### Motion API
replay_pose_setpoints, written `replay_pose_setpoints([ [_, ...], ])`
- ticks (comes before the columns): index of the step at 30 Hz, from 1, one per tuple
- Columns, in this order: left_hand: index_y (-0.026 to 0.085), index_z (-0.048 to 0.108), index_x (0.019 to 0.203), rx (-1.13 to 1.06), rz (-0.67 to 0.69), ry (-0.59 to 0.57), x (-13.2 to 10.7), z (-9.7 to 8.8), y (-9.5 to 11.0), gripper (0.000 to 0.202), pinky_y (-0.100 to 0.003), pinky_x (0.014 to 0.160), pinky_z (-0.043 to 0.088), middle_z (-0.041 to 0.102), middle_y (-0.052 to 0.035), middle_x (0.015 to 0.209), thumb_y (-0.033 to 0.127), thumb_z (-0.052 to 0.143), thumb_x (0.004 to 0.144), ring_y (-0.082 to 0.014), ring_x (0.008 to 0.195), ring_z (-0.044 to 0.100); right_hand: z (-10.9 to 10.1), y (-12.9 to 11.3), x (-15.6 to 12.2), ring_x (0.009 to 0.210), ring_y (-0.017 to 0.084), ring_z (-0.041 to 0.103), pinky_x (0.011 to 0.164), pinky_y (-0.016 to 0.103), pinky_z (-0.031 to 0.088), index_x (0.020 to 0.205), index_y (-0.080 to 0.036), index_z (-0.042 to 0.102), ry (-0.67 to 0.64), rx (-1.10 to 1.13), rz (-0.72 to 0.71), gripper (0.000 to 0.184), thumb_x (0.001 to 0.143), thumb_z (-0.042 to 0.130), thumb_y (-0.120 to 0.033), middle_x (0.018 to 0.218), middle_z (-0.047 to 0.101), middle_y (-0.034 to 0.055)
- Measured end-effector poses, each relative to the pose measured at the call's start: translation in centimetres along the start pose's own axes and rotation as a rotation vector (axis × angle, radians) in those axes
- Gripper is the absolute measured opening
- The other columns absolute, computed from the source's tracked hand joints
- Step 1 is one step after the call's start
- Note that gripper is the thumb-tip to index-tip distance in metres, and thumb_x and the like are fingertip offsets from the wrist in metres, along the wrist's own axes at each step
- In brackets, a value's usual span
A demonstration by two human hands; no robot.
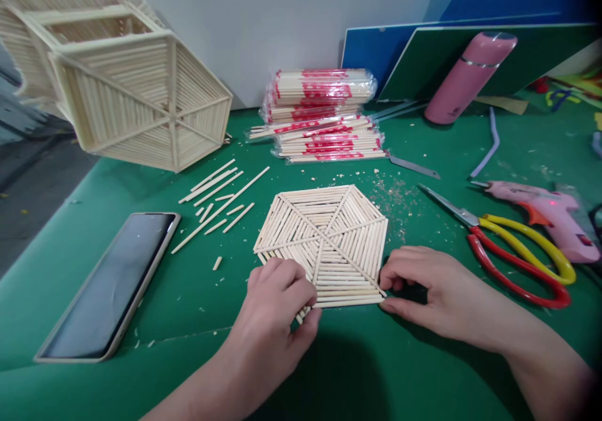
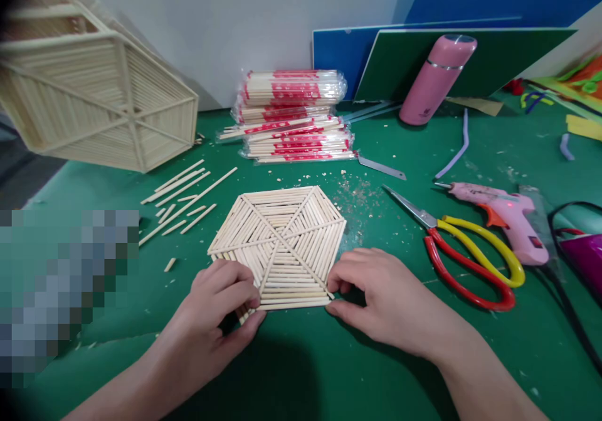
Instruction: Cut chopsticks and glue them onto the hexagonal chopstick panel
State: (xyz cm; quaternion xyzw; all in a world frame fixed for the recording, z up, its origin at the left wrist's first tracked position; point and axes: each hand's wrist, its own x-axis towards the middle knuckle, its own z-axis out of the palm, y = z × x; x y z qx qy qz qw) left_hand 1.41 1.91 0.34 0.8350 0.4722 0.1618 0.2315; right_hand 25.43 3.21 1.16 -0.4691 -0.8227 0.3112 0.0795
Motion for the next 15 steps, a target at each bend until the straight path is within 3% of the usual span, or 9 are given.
replay_pose_setpoints([
  [15,0.018,0.053,0.064,0.078,0.064,0.057,0.21,0.25,-0.03,0.019,-0.032,0.067,0.033,0.05,-0.0011,0.074,0.012,0.042,0.079,-0.015,0.074,0.044,-0.15,-0.05,0.06,0.066,0.011,0.049,0.061,0.024,0.032,0.074,-0.021,0.055,0.023,-0.013,-0.01,0.005,0.074,0.059,-0.024,0.07,0.057,-0.0031],
])
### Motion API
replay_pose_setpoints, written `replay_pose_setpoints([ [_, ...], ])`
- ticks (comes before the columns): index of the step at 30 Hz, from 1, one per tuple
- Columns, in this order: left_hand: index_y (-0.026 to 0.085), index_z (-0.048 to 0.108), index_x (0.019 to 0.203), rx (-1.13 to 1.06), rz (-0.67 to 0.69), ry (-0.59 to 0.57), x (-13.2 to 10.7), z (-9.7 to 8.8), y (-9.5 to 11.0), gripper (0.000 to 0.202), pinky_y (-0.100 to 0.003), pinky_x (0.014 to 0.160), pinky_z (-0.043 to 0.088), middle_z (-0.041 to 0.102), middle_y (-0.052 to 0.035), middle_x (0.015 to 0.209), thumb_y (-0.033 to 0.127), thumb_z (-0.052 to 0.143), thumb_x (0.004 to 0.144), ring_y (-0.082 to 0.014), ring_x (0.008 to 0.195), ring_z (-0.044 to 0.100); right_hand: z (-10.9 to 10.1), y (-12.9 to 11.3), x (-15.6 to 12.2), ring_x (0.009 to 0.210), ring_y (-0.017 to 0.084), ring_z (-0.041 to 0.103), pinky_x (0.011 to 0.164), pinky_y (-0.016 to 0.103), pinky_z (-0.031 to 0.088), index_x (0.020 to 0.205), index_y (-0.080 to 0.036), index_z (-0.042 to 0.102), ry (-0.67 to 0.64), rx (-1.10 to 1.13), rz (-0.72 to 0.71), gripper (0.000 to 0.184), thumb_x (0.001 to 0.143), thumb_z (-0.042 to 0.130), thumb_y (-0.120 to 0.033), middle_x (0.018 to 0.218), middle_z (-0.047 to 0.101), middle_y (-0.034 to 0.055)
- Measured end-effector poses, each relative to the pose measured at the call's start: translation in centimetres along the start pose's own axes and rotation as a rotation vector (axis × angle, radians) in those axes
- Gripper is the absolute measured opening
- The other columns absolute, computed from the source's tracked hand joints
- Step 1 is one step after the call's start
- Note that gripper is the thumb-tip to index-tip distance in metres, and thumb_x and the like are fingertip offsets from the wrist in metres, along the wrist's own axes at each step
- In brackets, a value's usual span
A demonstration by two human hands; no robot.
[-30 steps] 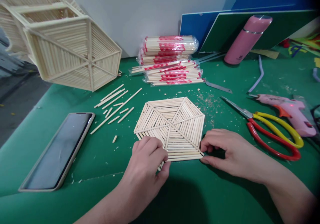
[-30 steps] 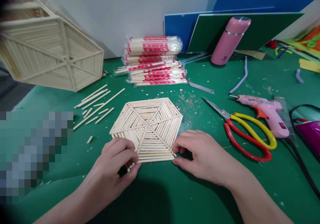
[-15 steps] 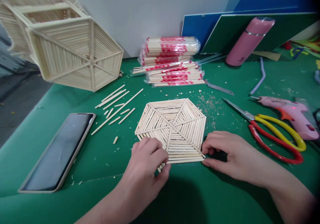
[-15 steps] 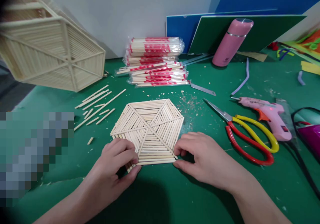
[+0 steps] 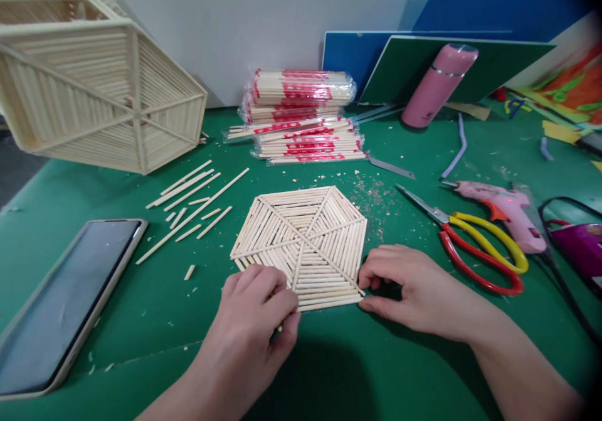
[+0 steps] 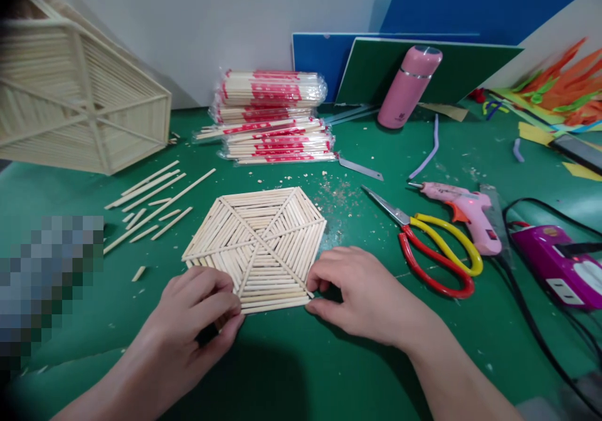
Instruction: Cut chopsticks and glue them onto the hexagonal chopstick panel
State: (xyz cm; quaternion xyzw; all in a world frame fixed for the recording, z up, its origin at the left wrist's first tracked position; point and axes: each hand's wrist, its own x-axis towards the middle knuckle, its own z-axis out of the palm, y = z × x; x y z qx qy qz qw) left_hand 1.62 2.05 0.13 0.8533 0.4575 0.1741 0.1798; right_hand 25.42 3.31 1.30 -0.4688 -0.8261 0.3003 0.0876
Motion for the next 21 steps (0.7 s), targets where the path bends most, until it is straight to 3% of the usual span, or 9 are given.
replay_pose_setpoints([
  [10,0.018,0.052,0.063,0.329,0.132,0.049,-0.4,0.7,0.4,0.021,-0.043,0.078,0.032,0.051,-0.001,0.069,0.01,0.038,0.078,-0.0164,0.07,0.046,0.1,0.1,-0.1,0.065,0.011,0.049,0.061,0.024,0.032,0.074,-0.02,0.055,-0.013,0.0,-0.004,0.006,0.074,0.058,-0.026,0.07,0.057,-0.0025],
  [21,0.023,0.052,0.07,0.235,0.095,0.041,-1.3,0.3,1.0,0.022,-0.042,0.082,0.037,0.052,-0.0003,0.073,0.006,0.039,0.074,-0.0173,0.075,0.048,0.2,0.1,0.0,0.065,0.011,0.049,0.061,0.024,0.033,0.074,-0.02,0.056,-0.006,0.002,-0.009,0.006,0.074,0.059,-0.026,0.069,0.057,-0.0023],
])
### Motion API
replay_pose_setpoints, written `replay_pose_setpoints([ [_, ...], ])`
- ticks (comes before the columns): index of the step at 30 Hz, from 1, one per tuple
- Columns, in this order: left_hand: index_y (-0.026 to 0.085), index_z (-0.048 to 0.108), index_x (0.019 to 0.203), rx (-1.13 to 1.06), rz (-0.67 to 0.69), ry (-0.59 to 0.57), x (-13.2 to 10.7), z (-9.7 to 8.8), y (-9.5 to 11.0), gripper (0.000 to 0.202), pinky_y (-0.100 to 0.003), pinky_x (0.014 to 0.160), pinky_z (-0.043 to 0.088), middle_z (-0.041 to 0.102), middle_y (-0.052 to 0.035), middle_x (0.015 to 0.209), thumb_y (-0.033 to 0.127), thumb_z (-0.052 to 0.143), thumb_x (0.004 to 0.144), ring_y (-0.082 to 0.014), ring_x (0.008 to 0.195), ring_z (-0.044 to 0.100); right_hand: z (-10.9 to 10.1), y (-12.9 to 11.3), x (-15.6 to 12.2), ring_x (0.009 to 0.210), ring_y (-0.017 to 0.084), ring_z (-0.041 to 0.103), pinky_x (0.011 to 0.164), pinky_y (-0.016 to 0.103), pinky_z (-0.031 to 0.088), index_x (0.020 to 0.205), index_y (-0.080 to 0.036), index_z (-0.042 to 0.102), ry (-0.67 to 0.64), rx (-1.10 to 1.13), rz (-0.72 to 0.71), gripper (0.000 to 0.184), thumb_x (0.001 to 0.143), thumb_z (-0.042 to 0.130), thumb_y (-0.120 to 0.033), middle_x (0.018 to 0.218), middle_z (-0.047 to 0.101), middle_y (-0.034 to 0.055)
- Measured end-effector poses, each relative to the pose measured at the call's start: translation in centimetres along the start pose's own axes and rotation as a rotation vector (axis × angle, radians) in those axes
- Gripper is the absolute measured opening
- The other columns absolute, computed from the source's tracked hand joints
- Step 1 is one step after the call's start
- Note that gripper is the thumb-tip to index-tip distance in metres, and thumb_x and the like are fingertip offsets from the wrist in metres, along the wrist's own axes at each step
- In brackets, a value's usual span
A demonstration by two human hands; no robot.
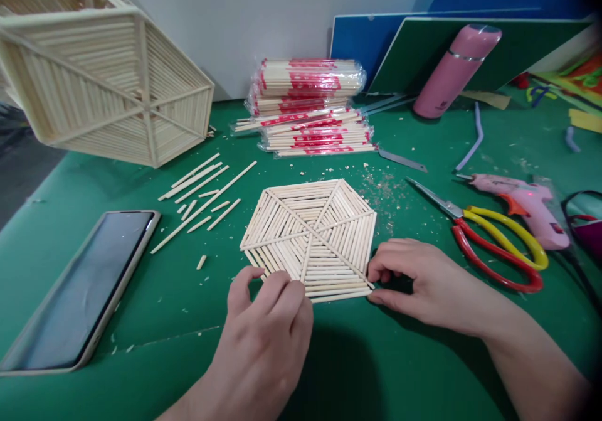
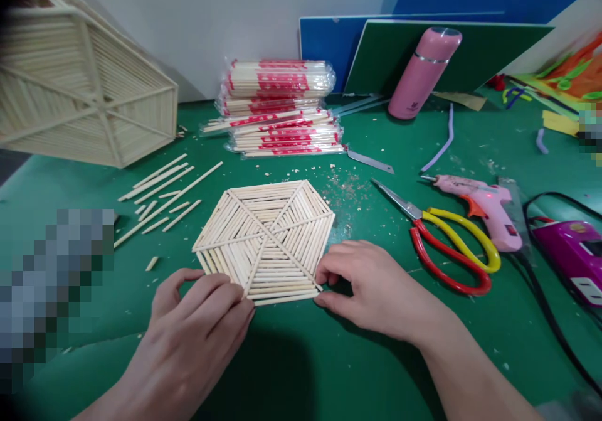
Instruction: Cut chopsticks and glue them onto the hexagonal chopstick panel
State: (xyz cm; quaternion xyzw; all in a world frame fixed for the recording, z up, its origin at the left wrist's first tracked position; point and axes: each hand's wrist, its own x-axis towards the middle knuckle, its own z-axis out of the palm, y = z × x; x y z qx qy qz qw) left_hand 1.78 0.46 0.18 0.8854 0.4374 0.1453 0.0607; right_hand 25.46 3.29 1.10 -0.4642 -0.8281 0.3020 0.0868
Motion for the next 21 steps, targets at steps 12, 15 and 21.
replay_pose_setpoints([
  [12,0.018,0.054,0.068,-0.053,-0.059,-0.088,0.93,-0.08,-0.22,0.022,-0.042,0.079,0.031,0.051,-0.0014,0.073,0.012,0.037,0.08,-0.0165,0.072,0.045,-0.09,-0.05,-0.02,0.065,0.011,0.048,0.061,0.024,0.032,0.074,-0.02,0.055,-0.011,-0.004,0.007,0.007,0.074,0.059,-0.026,0.069,0.056,-0.0029],
  [15,0.018,0.054,0.068,-0.083,-0.063,-0.087,0.99,-0.08,-0.25,0.023,-0.041,0.077,0.031,0.051,-0.0019,0.074,0.013,0.035,0.082,-0.0165,0.073,0.045,-0.13,-0.12,-0.09,0.065,0.01,0.049,0.061,0.024,0.032,0.074,-0.02,0.055,-0.009,-0.003,0.007,0.007,0.075,0.059,-0.026,0.069,0.056,-0.0029],
  [21,0.017,0.053,0.067,-0.115,-0.044,-0.04,1.0,0.25,-0.41,0.024,-0.038,0.074,0.031,0.051,-0.001,0.072,0.014,0.035,0.082,-0.0155,0.071,0.044,-0.16,-0.11,-0.04,0.066,0.01,0.049,0.061,0.024,0.031,0.073,-0.021,0.054,-0.006,-0.003,0.023,0.007,0.074,0.06,-0.025,0.069,0.056,-0.0041],
])
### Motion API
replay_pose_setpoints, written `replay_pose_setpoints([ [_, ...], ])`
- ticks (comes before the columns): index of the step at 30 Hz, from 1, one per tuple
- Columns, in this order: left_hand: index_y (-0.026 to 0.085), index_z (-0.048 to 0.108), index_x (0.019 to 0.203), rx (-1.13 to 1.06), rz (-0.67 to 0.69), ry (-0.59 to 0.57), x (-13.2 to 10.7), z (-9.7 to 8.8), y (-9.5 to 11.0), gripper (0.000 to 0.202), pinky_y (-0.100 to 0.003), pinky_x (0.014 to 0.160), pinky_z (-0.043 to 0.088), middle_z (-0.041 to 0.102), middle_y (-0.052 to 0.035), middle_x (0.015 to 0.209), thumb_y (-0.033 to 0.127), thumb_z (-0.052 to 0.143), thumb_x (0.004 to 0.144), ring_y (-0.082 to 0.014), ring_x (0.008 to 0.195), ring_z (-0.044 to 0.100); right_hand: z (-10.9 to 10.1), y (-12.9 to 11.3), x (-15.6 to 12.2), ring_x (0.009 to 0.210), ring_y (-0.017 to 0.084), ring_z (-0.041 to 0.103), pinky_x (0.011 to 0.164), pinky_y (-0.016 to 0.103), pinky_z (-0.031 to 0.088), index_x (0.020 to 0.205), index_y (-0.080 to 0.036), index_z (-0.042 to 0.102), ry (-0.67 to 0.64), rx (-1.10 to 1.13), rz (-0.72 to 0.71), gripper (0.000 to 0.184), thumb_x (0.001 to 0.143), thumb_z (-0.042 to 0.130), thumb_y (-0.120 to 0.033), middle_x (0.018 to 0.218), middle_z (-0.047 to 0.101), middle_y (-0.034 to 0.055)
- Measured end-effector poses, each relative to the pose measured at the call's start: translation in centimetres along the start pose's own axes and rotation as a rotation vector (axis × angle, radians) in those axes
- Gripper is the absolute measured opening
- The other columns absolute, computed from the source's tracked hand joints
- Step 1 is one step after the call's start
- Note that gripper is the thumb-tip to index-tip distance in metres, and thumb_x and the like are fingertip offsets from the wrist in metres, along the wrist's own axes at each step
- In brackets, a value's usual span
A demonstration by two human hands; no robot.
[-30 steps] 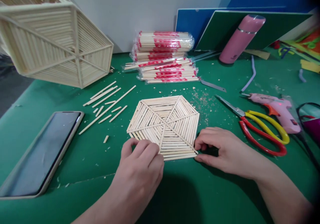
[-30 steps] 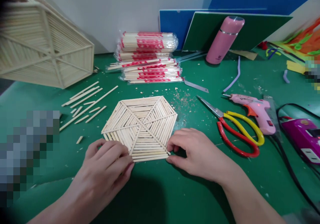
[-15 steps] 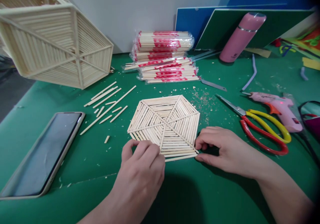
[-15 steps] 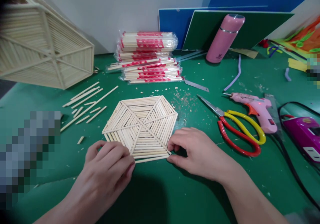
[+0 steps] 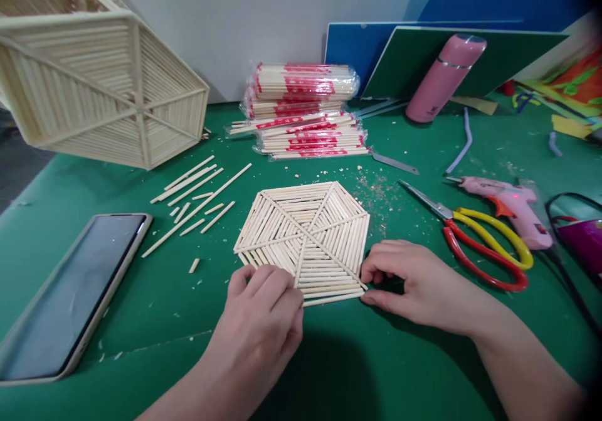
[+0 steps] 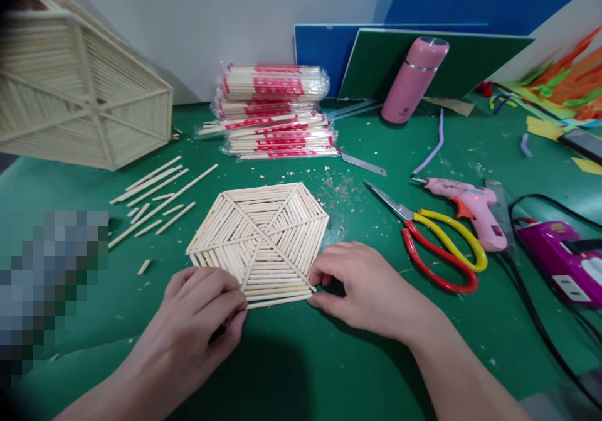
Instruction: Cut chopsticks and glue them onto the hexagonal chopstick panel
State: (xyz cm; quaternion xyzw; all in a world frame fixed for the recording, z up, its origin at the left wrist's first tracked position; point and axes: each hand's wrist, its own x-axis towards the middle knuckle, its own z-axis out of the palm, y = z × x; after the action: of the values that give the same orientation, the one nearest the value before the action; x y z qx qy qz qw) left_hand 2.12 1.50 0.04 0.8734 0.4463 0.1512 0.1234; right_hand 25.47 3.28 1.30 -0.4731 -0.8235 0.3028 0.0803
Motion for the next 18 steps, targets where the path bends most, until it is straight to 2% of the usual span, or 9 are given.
replay_pose_setpoints([
  [13,0.017,0.051,0.069,-0.069,0.006,-0.023,-0.05,-0.03,-0.19,0.021,-0.034,0.069,0.034,0.049,-0.0015,0.074,0.013,0.036,0.083,-0.0153,0.072,0.041,0.15,0.25,-0.04,0.065,0.01,0.049,0.062,0.024,0.032,0.074,-0.021,0.054,0.006,0.004,-0.007,0.007,0.074,0.06,-0.026,0.07,0.056,-0.0038],
  [18,0.016,0.049,0.069,-0.083,-0.01,-0.05,-0.11,-0.1,-0.11,0.021,-0.035,0.072,0.035,0.048,-0.0018,0.076,0.012,0.035,0.084,-0.0154,0.075,0.041,0.34,0.31,-0.05,0.064,0.01,0.048,0.06,0.023,0.032,0.074,-0.021,0.055,0.017,0.003,-0.009,0.007,0.073,0.061,-0.025,0.07,0.055,-0.0037],
])
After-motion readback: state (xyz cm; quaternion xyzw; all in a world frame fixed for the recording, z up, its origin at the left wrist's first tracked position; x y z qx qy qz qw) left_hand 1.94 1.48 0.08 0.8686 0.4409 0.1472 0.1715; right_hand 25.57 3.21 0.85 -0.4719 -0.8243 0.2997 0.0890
